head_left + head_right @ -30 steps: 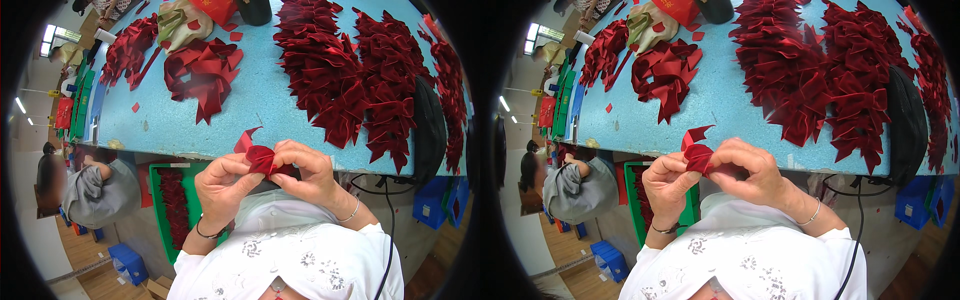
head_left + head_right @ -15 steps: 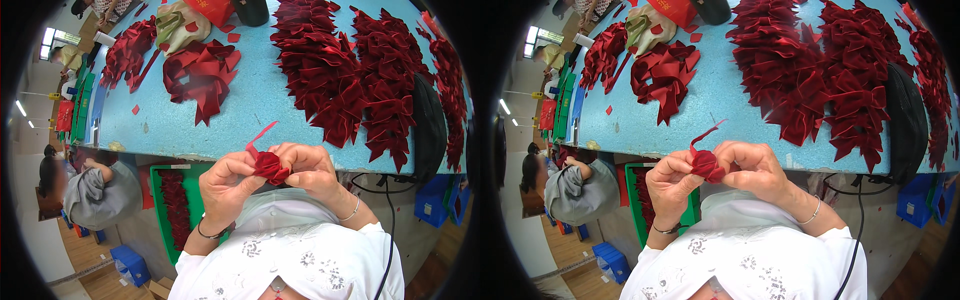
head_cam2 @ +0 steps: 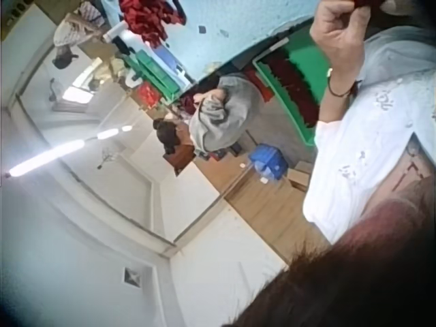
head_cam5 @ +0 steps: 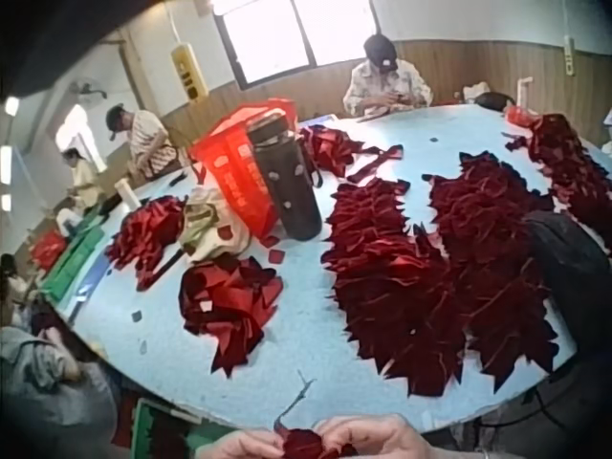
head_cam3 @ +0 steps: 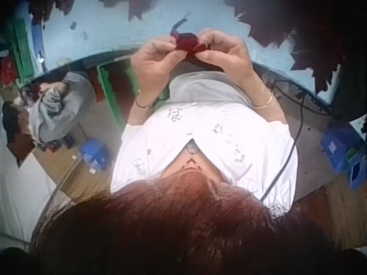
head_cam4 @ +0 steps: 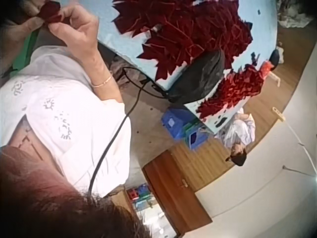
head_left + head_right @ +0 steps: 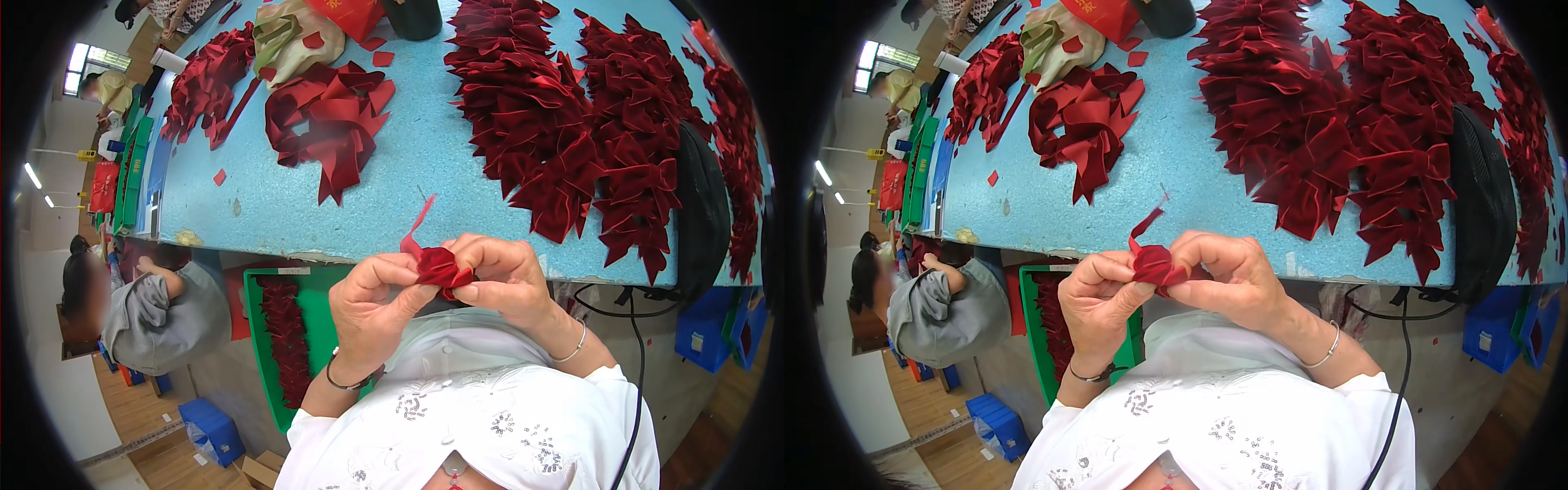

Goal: Folding and assembling red fabric pieces into bow shapes at a workbench.

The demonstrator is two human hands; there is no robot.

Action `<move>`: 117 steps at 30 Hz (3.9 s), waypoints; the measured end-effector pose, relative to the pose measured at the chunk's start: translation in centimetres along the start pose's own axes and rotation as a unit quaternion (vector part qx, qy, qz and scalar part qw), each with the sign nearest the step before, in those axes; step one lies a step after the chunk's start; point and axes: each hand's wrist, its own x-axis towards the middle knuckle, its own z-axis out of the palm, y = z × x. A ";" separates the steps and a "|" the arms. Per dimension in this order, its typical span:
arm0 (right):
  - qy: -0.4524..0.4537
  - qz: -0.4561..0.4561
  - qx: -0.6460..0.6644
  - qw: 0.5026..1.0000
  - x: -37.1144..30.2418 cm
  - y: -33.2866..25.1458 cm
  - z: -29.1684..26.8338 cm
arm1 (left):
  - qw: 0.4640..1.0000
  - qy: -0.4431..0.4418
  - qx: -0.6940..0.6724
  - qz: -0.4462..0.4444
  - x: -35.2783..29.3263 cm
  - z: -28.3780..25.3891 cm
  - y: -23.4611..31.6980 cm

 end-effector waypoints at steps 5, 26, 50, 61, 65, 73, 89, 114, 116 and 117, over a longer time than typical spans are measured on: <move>-0.050 0.023 0.121 0.991 0.1 0.3 -0.8 | 0.999 -0.017 -0.036 -0.022 -0.1 0.1 0.4; 0.042 -0.079 -0.113 0.990 -0.4 0.5 -0.1 | 0.996 0.053 -0.021 -0.065 0.0 0.4 0.2; 0.108 -0.343 -0.503 0.786 0.3 0.1 1.0 | 0.992 0.091 0.084 0.009 0.0 0.8 0.0; 0.127 -0.325 -0.533 0.771 -0.1 0.4 1.1 | 0.992 0.092 0.088 0.011 0.2 1.0 -0.2; 0.155 -0.312 -0.509 0.787 -0.6 0.1 1.2 | 0.993 0.116 0.010 -0.012 0.3 0.5 -0.6; 0.122 -0.336 -0.511 0.782 0.3 0.0 1.0 | 0.996 0.079 -0.015 -0.043 0.3 0.8 -0.1; 0.094 -0.361 -0.518 0.769 0.5 0.2 1.4 | 0.994 0.070 -0.058 -0.053 0.2 0.7 0.0; 0.120 -0.337 -0.596 0.719 0.0 0.3 1.3 | 0.995 0.078 -0.022 -0.054 0.1 0.9 -0.8; 0.148 -0.353 -0.552 0.741 -0.2 0.0 1.6 | 0.988 0.095 -0.083 -0.094 0.2 1.0 -0.3; 0.147 -0.353 -0.552 0.741 -0.5 -0.1 1.7 | 0.987 0.096 -0.083 -0.093 0.2 1.1 -0.2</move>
